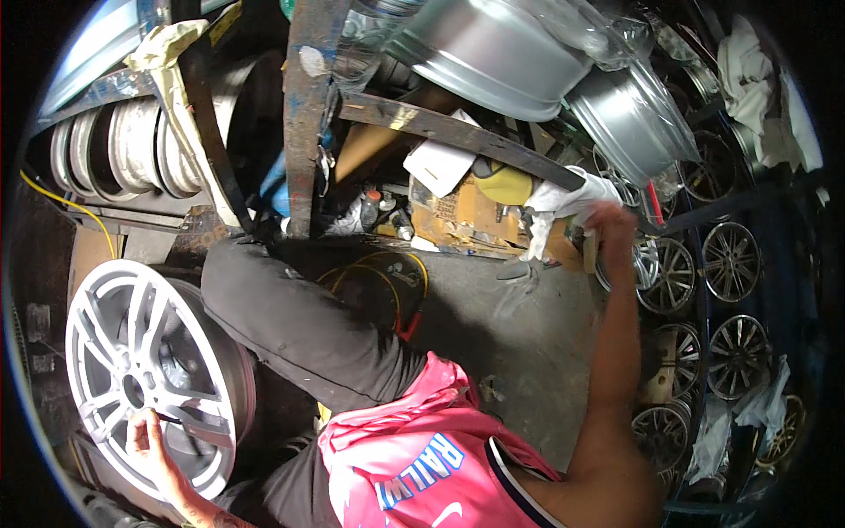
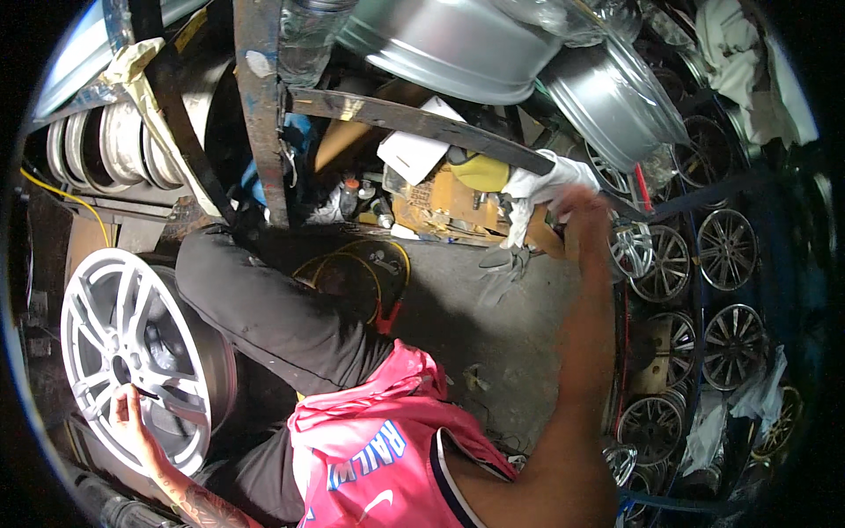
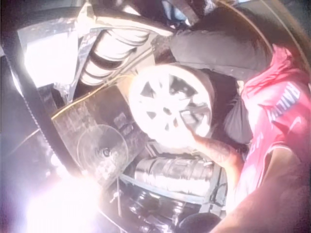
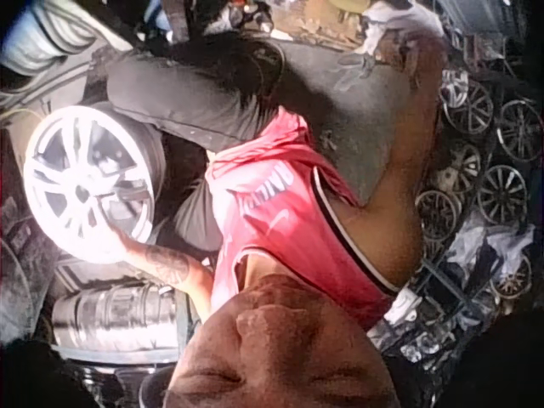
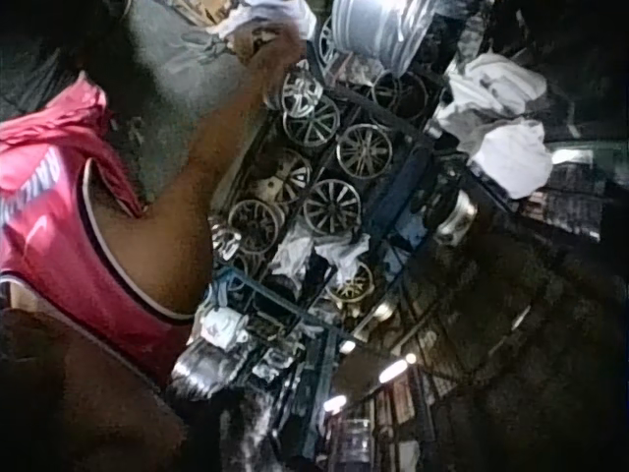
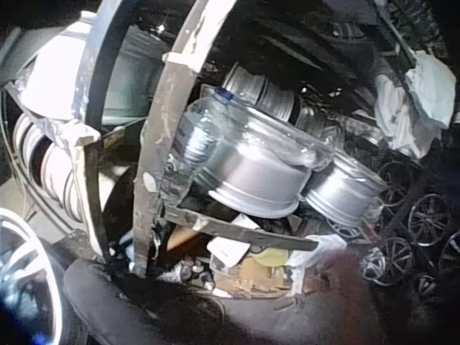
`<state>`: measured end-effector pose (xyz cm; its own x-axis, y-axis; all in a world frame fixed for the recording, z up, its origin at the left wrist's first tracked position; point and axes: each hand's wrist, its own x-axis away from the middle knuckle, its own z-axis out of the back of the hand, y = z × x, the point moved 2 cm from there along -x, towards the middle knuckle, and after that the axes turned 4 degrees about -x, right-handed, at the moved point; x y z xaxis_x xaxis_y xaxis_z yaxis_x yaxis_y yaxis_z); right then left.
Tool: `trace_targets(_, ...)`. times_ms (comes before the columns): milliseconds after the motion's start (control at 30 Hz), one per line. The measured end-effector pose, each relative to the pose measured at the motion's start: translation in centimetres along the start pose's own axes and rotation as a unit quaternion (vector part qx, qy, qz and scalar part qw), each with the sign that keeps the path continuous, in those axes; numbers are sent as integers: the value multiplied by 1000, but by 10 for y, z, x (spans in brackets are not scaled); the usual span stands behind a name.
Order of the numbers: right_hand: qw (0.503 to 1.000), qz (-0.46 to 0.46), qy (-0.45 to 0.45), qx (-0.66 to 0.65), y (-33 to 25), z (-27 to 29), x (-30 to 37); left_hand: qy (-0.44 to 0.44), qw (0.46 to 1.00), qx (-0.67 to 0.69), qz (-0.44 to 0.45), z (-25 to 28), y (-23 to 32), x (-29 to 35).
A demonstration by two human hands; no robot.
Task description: The person sands small metal components with sandpaper and fits them onto the spokes of an alloy wheel rim by hand while seated in a workshop.
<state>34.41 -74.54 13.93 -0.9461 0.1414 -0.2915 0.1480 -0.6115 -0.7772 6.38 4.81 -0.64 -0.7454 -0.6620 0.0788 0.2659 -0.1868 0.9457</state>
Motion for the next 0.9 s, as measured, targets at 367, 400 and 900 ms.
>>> trace_targets(367,821,-217,-174,499,84,133,-138,18,1000,-1,-18,6,7,9)
trace_targets(400,721,-270,-180,612,72,121,-130,25,999,0,-20,9,7,8)
trace_targets(900,733,-323,-53,597,146,145,-177,126,991,-30,22,33,-16,1)
